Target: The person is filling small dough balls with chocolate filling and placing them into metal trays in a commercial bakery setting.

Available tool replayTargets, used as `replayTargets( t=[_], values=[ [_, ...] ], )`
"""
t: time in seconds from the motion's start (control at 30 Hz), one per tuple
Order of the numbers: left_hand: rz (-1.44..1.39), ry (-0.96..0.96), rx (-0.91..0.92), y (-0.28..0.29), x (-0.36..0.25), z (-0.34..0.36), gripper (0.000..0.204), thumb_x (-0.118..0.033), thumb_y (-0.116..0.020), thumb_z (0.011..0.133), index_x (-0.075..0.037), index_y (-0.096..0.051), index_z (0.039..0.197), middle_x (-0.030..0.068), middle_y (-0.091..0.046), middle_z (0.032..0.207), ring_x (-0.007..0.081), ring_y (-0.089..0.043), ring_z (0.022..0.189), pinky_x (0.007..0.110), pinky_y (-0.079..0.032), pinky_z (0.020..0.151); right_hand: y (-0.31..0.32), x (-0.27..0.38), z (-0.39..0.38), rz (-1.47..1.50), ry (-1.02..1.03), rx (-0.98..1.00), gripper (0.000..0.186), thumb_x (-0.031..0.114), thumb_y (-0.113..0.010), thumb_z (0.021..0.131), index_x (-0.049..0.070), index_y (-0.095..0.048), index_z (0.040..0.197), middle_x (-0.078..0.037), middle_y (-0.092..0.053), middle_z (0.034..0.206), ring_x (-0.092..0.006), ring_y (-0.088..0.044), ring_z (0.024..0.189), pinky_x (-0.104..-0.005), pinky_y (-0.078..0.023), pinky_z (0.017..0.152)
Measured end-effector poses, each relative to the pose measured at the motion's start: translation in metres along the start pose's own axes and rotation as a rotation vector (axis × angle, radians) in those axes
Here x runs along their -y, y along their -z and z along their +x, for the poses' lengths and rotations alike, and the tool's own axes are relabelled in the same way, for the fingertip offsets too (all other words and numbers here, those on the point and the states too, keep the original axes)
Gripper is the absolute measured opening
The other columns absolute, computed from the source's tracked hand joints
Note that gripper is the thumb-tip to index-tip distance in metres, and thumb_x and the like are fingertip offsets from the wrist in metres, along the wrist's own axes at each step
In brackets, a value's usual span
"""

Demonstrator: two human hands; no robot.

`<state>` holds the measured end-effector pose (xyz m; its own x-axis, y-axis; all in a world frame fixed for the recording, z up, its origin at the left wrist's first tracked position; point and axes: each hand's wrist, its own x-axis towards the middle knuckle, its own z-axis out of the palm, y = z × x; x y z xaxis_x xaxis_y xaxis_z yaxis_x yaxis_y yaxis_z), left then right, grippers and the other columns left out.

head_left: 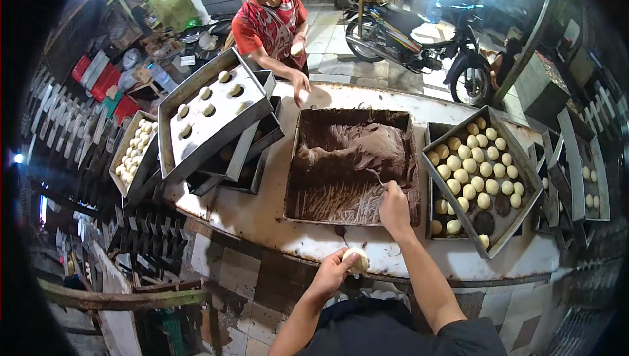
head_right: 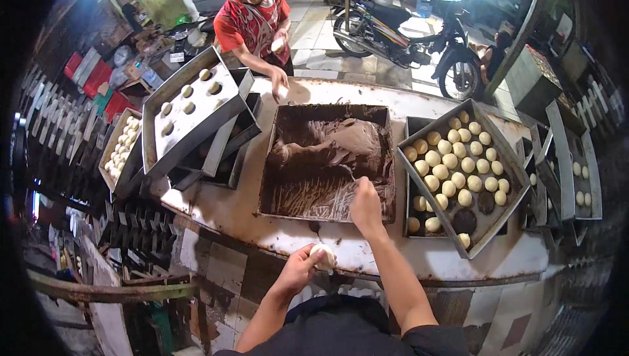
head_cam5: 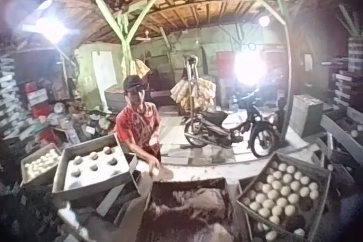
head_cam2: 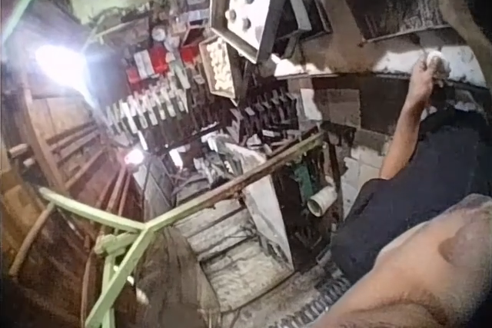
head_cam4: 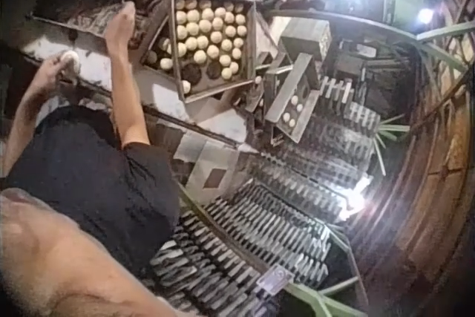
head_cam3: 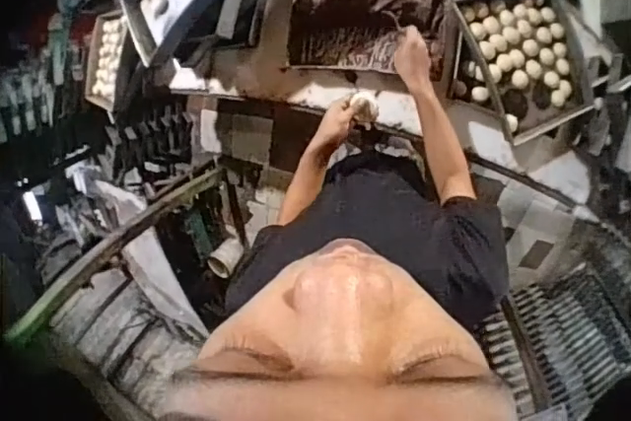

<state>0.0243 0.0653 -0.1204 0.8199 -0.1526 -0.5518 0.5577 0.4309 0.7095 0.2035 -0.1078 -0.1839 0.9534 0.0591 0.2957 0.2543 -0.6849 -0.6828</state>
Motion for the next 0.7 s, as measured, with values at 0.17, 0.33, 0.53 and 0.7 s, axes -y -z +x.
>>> replayTargets(
  t=[0.17, 0.33, 0.53, 0.7],
  values=[
    [0.029, -0.027, 0.007, 0.090, -0.016, 0.003, 0.026, -0.023, -0.062, 0.106, 0.000, -0.066, 0.118, 0.0085, -0.075, 0.105, 0.0161, -0.071, 0.093, 0.031, -0.056, 0.085, -0.054, 0.030, 0.003, 0.002, -0.187, 0.066, 0.026, -0.010, -0.056, 0.083, -0.005, -0.059, 0.108, -0.025, -0.069, 0.088, -0.0429, -0.068, 0.090, -0.0503, -0.052, 0.083],
    [0.052, -0.039, -0.069, 0.185, -0.067, 0.001, 0.025, -0.018, -0.061, 0.105, 0.003, -0.067, 0.115, 0.0136, -0.076, 0.106, 0.0190, -0.071, 0.096, 0.034, -0.056, 0.089, -0.084, 0.056, 0.004, -0.061, -0.327, -0.076, 0.023, -0.010, -0.053, 0.081, -0.004, -0.062, 0.102, -0.025, -0.070, 0.087, -0.0427, -0.069, 0.091, -0.0492, -0.053, 0.084],
    [0.014, -0.072, -0.009, 0.217, -0.119, 0.011, 0.030, -0.022, -0.058, 0.107, 0.005, -0.068, 0.116, 0.0147, -0.075, 0.107, 0.0206, -0.072, 0.094, 0.036, -0.057, 0.090, -0.089, 0.056, 0.004, -0.112, -0.349, -0.156, 0.018, -0.007, -0.055, 0.080, -0.005, -0.065, 0.094, -0.025, -0.070, 0.081, -0.0457, -0.070, 0.084, -0.0513, -0.055, 0.079],
    [-0.068, -0.110, 0.053, 0.197, -0.115, 0.049, 0.031, -0.020, -0.064, 0.104, 0.005, -0.068, 0.121, 0.0114, -0.074, 0.110, 0.0186, -0.071, 0.098, 0.035, -0.057, 0.089, -0.090, 0.092, -0.006, 0.664, -0.501, 0.255, 0.020, 0.001, -0.061, 0.095, -0.002, -0.072, 0.111, -0.008, -0.075, 0.083, -0.0103, -0.063, 0.065, -0.0282, -0.050, 0.057]
  ],
)
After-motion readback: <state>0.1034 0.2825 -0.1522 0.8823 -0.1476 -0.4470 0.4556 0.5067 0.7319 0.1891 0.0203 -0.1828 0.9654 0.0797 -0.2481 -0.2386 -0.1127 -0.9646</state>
